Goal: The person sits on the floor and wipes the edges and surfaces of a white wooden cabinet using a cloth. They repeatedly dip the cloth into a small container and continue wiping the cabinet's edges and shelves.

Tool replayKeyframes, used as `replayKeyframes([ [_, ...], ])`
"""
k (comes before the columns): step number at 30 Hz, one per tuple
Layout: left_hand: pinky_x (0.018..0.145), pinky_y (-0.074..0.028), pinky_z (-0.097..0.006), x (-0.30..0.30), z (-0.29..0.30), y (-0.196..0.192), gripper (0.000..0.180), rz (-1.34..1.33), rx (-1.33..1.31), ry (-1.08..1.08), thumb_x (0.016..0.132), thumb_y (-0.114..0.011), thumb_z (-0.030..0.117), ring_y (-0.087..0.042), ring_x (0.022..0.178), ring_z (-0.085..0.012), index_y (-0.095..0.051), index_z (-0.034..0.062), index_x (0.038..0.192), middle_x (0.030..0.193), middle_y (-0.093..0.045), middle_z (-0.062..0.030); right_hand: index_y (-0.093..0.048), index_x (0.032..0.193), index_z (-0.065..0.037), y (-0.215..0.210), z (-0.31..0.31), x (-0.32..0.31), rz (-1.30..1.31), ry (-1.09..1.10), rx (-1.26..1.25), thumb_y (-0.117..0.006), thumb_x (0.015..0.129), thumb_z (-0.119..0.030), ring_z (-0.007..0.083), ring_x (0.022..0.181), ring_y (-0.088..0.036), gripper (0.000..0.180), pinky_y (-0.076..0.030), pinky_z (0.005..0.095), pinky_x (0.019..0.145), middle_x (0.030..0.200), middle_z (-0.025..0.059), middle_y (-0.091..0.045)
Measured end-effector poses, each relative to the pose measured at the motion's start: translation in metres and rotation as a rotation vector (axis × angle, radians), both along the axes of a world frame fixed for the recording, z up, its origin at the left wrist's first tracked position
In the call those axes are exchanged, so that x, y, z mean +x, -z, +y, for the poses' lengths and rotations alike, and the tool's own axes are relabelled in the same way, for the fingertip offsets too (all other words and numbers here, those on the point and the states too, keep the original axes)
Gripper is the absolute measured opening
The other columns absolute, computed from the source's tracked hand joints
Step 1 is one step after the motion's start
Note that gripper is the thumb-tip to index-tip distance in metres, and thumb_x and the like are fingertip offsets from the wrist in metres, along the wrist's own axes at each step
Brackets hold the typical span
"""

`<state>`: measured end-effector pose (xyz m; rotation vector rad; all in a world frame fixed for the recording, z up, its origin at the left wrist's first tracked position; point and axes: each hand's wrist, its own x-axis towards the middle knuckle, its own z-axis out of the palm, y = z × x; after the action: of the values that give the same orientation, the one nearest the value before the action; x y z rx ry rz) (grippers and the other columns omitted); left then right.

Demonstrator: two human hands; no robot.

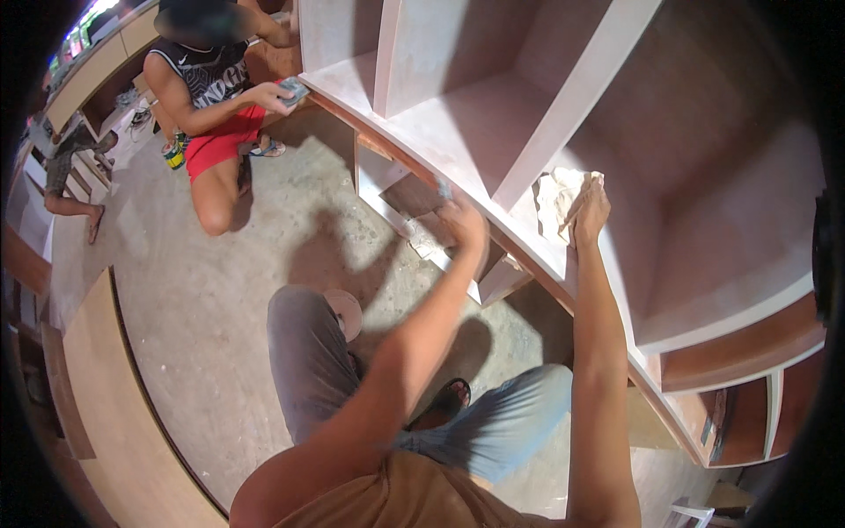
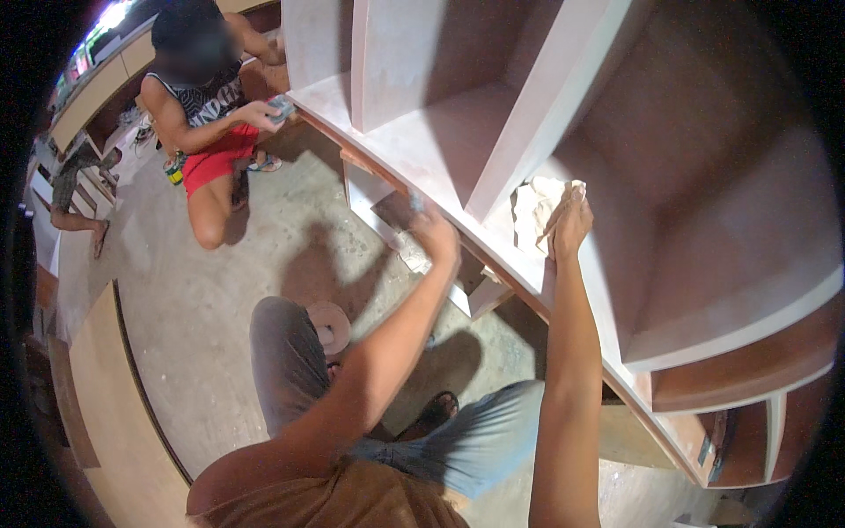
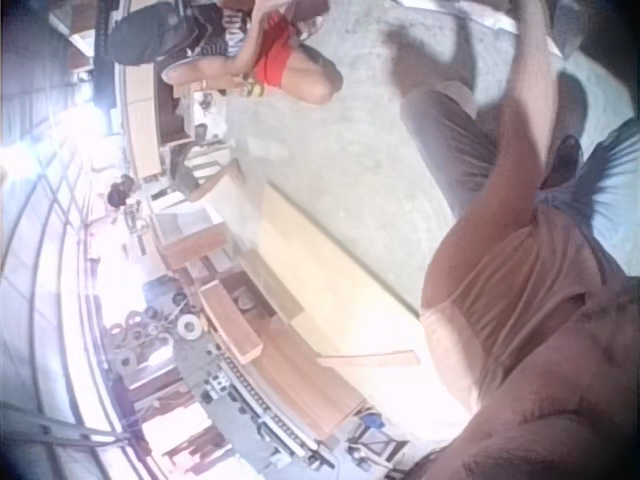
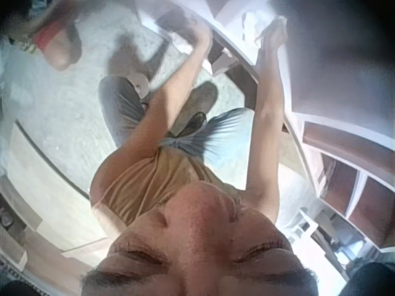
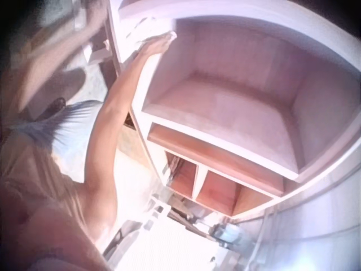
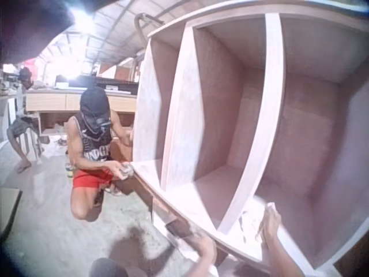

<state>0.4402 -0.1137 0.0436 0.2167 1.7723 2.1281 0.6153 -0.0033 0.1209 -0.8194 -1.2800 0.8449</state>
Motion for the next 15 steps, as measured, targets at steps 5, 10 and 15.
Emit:
replayKeyframes([
  [5, 0.068, -0.043, -0.053, 0.158, -0.079, 0.007, 0.05, 0.306, -0.052, 0.403, 0.103, -0.045, 0.033, -0.059, 0.074, -0.0515, -0.061, -0.0114, 0.086, 0.073, -0.059, -0.0349, -0.063, 0.108, 0.003, -0.005, -0.031, 0.001, 0.061, -0.053, -0.063, -0.071, 0.093, -0.017, 0.0175, 0.087, -0.069, 0.027, -0.056, 0.0312, 0.077, 0.1, 0.0117, -0.071],
  [10, 0.07, -0.045, -0.053, 0.019, -0.106, 0.046, 0.049, 0.244, 0.029, 0.478, 0.098, -0.051, 0.037, -0.063, 0.075, -0.0463, -0.065, -0.0068, 0.079, 0.075, -0.062, -0.0313, -0.057, 0.12, 0.003, -0.015, -0.073, 0.009, 0.59, -0.24, -0.343, -0.069, 0.09, -0.004, 0.0243, 0.1, -0.069, 0.033, -0.057, 0.0382, 0.086, 0.11, 0.0134, -0.069],
  [15, 0.075, -0.048, -0.052, -0.154, -0.155, -0.043, 0.05, 0.694, -0.239, 0.457, 0.094, -0.051, 0.044, -0.064, 0.083, -0.0477, -0.067, -0.0028, 0.085, 0.082, -0.065, -0.0291, -0.057, 0.128, -0.006, -0.03, -0.157, -0.025, -0.611, 0.28, 0.558, -0.058, 0.092, -0.004, 0.0276, 0.123, -0.055, 0.036, -0.048, 0.043, 0.099, 0.13, 0.0146, -0.058],
])
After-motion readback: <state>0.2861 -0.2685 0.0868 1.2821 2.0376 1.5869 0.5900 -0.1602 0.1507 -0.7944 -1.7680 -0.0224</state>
